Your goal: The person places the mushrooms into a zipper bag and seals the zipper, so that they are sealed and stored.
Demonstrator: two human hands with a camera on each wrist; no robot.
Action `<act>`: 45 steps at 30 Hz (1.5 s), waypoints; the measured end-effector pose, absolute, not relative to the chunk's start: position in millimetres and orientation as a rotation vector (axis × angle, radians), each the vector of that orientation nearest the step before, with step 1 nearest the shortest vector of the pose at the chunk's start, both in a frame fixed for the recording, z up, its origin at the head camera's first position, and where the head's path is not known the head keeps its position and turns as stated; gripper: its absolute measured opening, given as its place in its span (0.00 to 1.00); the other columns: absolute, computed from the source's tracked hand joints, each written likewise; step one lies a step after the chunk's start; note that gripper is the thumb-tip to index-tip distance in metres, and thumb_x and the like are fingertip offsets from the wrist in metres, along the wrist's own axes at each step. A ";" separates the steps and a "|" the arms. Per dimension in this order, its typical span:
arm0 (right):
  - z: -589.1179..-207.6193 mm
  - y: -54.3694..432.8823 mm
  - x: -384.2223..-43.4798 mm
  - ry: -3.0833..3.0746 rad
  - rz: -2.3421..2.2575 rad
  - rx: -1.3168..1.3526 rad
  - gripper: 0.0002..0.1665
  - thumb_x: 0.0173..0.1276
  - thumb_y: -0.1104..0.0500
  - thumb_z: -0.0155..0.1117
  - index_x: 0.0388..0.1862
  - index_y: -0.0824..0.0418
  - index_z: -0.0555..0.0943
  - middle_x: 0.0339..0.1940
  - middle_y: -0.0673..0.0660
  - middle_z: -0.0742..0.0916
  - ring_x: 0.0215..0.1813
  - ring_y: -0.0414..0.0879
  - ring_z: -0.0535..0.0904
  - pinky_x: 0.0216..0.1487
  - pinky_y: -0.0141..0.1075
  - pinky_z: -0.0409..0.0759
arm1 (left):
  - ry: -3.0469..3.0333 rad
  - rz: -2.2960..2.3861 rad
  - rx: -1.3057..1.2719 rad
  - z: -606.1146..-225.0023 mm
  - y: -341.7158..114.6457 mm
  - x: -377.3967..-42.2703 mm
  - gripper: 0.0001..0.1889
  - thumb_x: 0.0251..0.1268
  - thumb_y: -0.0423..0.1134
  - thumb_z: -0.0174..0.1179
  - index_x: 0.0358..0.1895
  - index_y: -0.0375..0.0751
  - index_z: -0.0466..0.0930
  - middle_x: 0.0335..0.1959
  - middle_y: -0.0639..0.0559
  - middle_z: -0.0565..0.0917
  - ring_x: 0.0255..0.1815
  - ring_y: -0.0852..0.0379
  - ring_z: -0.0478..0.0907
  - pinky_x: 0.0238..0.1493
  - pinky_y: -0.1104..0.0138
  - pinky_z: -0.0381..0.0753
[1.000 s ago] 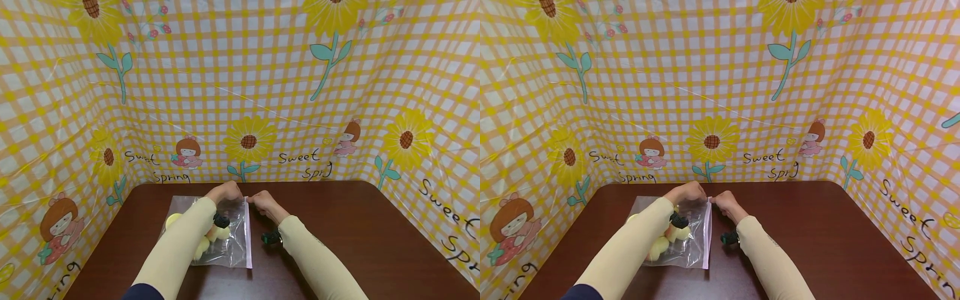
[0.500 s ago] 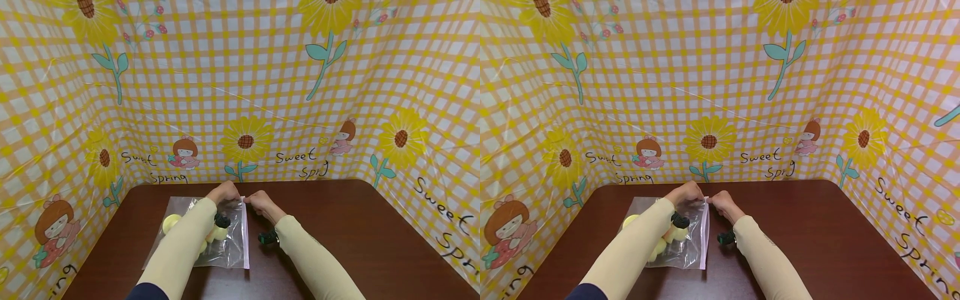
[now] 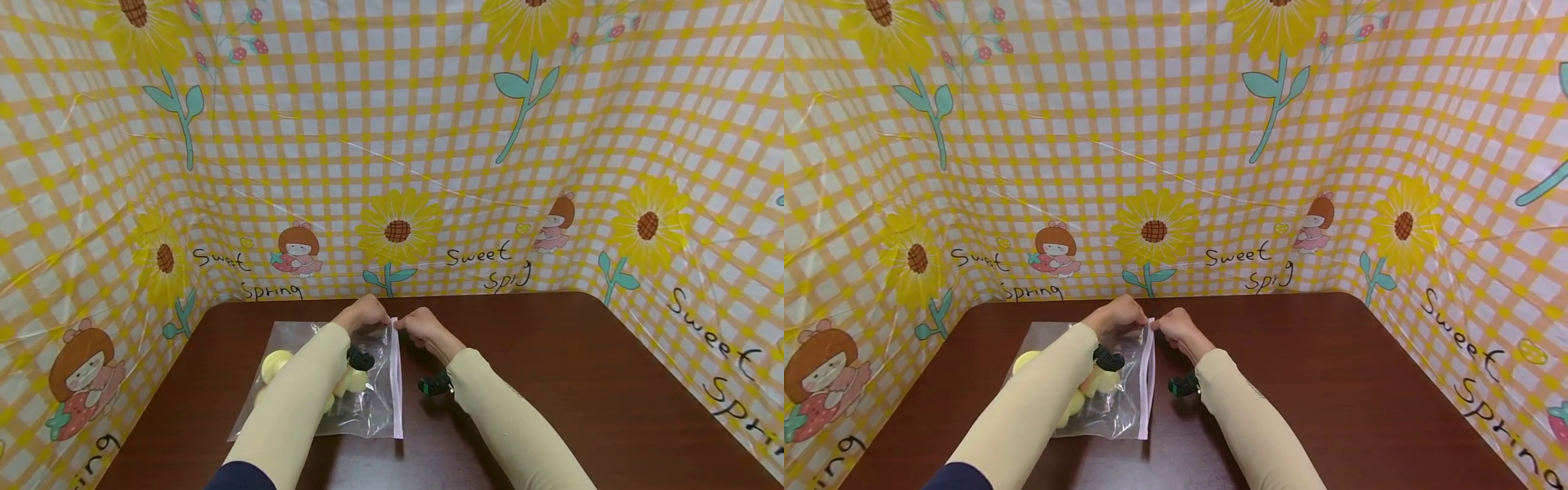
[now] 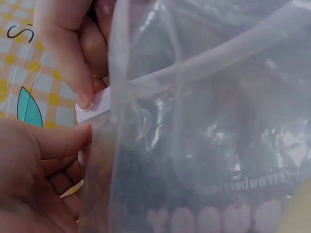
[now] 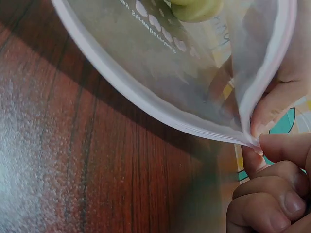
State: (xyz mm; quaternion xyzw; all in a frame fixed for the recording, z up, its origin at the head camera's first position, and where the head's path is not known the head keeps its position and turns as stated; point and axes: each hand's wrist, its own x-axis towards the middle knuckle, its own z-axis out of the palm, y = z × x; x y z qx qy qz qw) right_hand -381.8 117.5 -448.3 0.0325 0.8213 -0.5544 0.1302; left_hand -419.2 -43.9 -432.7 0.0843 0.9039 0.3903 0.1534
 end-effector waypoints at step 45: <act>-440.5 124.2 -335.4 2.401 -1.556 -0.058 0.27 0.63 0.62 0.68 0.09 0.56 0.66 0.07 0.45 0.60 0.12 0.39 0.50 0.14 0.32 0.51 | 2.708 1.242 0.187 -419.2 -43.6 -415.0 0.16 0.66 0.33 0.59 0.17 0.40 0.78 0.17 0.52 0.75 0.25 0.56 0.70 0.27 0.68 0.68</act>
